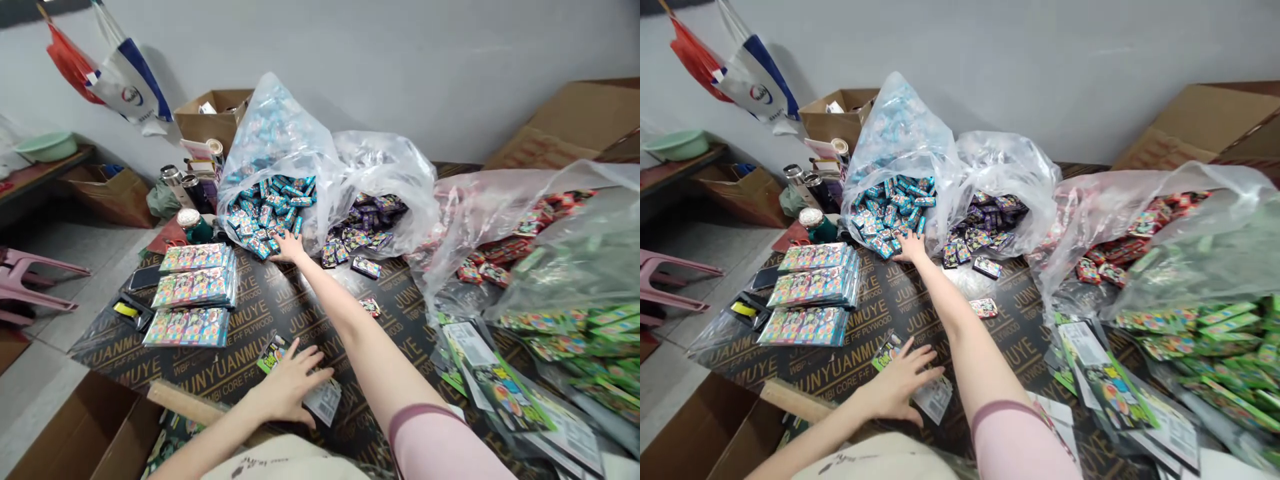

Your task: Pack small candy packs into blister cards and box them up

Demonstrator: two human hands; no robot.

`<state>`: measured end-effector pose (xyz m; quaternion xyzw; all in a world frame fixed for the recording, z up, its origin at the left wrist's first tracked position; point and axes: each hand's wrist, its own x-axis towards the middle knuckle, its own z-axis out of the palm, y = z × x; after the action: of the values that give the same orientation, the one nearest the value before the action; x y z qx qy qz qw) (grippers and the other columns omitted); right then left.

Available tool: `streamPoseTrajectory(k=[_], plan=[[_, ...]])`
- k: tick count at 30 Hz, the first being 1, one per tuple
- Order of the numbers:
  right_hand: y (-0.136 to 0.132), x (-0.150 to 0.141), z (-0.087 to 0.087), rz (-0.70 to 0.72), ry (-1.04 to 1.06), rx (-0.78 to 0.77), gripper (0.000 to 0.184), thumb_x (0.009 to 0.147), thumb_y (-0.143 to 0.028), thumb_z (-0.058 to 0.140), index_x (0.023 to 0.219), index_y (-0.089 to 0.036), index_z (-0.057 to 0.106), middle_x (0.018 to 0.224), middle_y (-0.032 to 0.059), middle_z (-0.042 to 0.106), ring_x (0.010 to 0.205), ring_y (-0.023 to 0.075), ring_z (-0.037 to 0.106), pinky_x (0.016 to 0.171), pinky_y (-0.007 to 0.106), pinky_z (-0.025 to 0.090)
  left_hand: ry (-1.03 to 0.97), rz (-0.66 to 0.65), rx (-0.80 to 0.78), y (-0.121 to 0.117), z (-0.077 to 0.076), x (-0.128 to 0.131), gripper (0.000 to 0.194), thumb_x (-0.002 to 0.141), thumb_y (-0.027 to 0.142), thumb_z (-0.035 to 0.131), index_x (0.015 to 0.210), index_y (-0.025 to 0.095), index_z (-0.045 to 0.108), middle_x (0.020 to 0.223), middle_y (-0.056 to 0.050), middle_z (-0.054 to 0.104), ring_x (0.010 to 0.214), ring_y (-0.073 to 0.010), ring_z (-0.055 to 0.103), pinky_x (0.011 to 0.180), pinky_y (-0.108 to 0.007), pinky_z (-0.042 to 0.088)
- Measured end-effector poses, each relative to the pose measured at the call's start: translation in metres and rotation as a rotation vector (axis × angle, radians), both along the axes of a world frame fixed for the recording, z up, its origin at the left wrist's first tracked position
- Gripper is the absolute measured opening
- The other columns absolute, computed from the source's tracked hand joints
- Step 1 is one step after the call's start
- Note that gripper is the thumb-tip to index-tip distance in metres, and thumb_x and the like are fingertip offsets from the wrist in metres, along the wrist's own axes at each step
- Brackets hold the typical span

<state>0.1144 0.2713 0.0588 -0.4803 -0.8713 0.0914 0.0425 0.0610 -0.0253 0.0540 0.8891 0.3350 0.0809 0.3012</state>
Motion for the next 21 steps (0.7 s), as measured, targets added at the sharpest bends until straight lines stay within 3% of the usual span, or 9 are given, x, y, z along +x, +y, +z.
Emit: streamPoseTrajectory(k=[2,5,8,11,14,17,19,21], plan=[[-0.016,0.009,-0.008,0.046,0.008,-0.027,0.062,0.079,-0.046,0.061,0.133,-0.018,0.045,0.13,0.0209,0.044,0.119,0.0366,0.043,0.094,0.052,0.035,0.054,-0.117,-0.014,0.005,0.0,0.01,0.084,0.075,0.049,0.065,0.145,0.022,0.028,0.146,-0.018,0.037,0.139,-0.0324,0.027,0.113,-0.059,0.011],[-0.058,0.039,-0.02,0.172,0.02,-0.078,0.049,0.079,-0.028,0.06,0.128,-0.024,0.05,0.124,0.0135,0.049,0.114,0.0279,0.047,0.092,0.04,0.039,0.126,-0.142,0.005,0.006,-0.002,0.01,0.079,0.075,0.047,0.065,0.142,0.02,0.032,0.139,-0.018,0.045,0.133,-0.031,0.036,0.112,-0.057,0.015],[-0.108,0.083,-0.031,0.321,0.101,-0.078,0.052,0.075,-0.011,0.055,0.127,-0.022,0.053,0.132,0.014,0.045,0.119,0.0264,0.045,0.096,0.038,0.038,0.176,-0.105,0.041,0.003,-0.004,0.002,0.09,0.066,0.048,0.073,0.141,0.019,0.033,0.133,-0.018,0.048,0.126,-0.0318,0.041,0.112,-0.055,0.018],[-0.152,0.131,-0.03,0.396,0.156,-0.095,0.066,0.072,-0.003,0.048,0.135,-0.024,0.047,0.147,0.0141,0.032,0.133,0.0287,0.033,0.104,0.046,0.029,0.2,-0.08,0.085,-0.002,-0.005,-0.003,0.095,0.064,0.049,0.075,0.143,0.02,0.029,0.137,-0.018,0.044,0.128,-0.0328,0.038,0.11,-0.052,0.021],[-0.181,0.17,-0.022,0.318,0.209,-0.175,0.083,0.071,-0.007,0.05,0.147,-0.028,0.026,0.156,0.013,0.014,0.142,0.0312,0.019,0.108,0.055,0.017,0.215,-0.075,0.113,-0.005,-0.002,-0.003,0.09,0.068,0.043,0.073,0.143,0.022,0.028,0.134,-0.016,0.045,0.124,-0.0314,0.04,0.107,-0.048,0.027],[-0.199,0.191,-0.019,0.162,0.303,-0.223,0.092,0.072,-0.022,0.06,0.15,-0.025,0.012,0.157,0.016,0.005,0.143,0.0338,0.012,0.108,0.056,0.017,0.239,-0.036,0.124,-0.005,0.007,-0.001,0.09,0.068,0.04,0.073,0.144,0.028,0.026,0.125,-0.014,0.047,0.115,-0.0311,0.045,0.097,-0.045,0.036],[-0.207,0.193,-0.024,0.084,0.334,-0.187,0.097,0.069,-0.036,0.069,0.149,-0.024,0.016,0.156,0.0175,0.011,0.142,0.0351,0.015,0.108,0.056,0.018,0.261,-0.007,0.135,-0.003,0.012,0.0,0.09,0.068,0.04,0.073,0.144,0.033,0.026,0.121,-0.012,0.046,0.112,-0.0314,0.045,0.092,-0.043,0.04],[-0.214,0.188,-0.032,0.022,0.343,-0.12,0.095,0.066,-0.044,0.073,0.146,-0.024,0.026,0.15,0.0173,0.026,0.139,0.035,0.023,0.107,0.054,0.019,0.275,0.013,0.142,-0.001,0.017,0.001,0.088,0.067,0.04,0.073,0.143,0.033,0.028,0.119,-0.012,0.046,0.11,-0.0312,0.045,0.089,-0.042,0.041]])
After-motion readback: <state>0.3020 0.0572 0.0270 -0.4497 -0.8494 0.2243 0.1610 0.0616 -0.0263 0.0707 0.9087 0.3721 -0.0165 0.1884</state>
